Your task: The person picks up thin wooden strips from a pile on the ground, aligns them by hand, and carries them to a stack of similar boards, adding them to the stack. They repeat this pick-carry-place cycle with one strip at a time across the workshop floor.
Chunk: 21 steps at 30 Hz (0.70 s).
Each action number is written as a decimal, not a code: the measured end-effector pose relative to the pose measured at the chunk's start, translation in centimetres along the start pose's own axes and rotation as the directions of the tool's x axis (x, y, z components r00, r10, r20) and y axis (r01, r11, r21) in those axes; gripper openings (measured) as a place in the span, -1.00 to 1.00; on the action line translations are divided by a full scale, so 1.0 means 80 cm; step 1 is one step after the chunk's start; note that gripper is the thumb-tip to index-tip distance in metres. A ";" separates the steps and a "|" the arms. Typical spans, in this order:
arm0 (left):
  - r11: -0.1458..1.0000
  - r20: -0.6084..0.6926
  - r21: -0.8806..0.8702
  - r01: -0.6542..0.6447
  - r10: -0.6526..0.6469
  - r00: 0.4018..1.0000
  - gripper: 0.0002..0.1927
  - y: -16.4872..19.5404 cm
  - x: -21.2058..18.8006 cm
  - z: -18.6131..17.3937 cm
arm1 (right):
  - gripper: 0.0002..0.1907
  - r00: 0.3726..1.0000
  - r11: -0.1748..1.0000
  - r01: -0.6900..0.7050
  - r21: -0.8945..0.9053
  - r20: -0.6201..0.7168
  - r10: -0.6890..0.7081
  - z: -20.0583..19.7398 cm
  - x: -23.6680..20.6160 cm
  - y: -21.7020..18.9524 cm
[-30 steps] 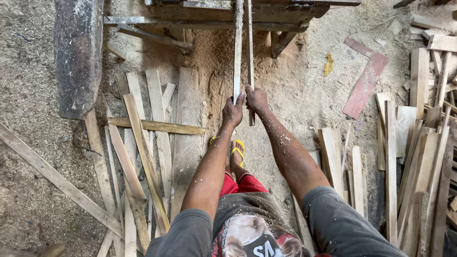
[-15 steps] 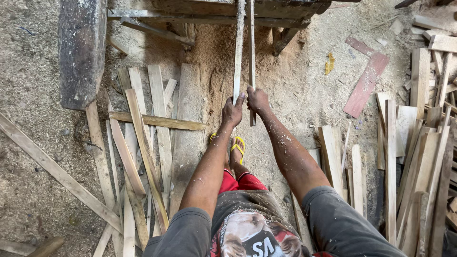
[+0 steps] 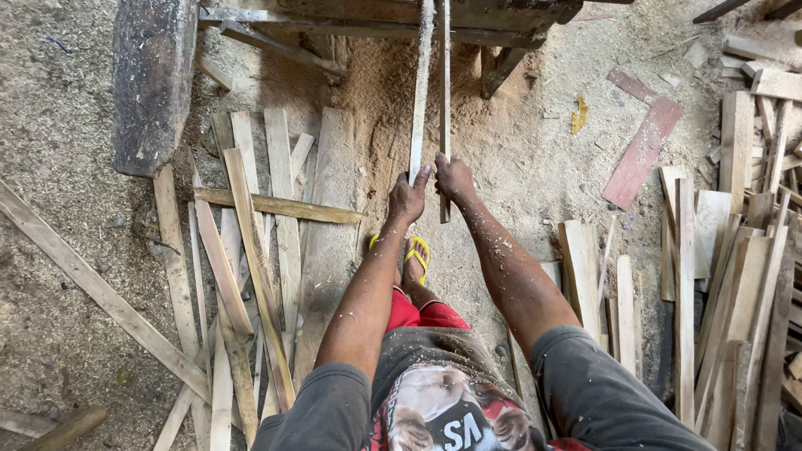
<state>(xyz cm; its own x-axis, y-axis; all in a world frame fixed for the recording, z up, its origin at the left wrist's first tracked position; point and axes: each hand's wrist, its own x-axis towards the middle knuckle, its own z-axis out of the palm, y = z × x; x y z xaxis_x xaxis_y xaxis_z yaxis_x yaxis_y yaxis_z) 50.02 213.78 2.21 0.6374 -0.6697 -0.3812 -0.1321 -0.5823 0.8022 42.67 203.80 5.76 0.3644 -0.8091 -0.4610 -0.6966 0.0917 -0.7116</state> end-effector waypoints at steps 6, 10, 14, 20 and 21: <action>0.999 0.031 -0.003 0.034 -0.034 0.999 -0.17 -0.004 -0.015 0.001 | -0.29 1.000 0.998 0.002 -0.058 -0.010 -0.002 -0.001 -0.017 0.004; 1.000 -0.008 -0.018 -0.006 0.006 1.000 -0.19 -0.010 -0.027 0.004 | -0.38 1.000 1.000 0.024 0.002 -0.009 -0.024 0.003 -0.028 0.008; 1.000 -0.012 -0.001 0.003 -0.003 1.000 -0.24 -0.019 -0.033 0.004 | -0.32 1.000 1.000 0.006 -0.012 -0.012 -0.006 0.009 -0.035 0.012; 0.999 -0.038 -0.015 -0.046 0.045 0.998 -0.28 -0.028 -0.052 0.004 | -0.29 1.000 0.999 0.024 -0.036 -0.013 -0.025 0.008 -0.054 0.024; 0.999 -0.039 -0.021 -0.048 0.047 0.998 -0.28 -0.030 -0.056 0.004 | -0.30 1.000 1.000 0.023 -0.010 -0.014 -0.023 0.008 -0.058 0.026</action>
<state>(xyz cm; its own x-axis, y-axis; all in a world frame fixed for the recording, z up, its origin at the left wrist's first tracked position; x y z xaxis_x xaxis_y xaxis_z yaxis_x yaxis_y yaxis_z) 47.23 217.99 1.87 0.6599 -0.6775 -0.3247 -0.1467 -0.5401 0.8287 39.95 208.11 6.11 0.3718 -0.8190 -0.4370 -0.6941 0.0673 -0.7167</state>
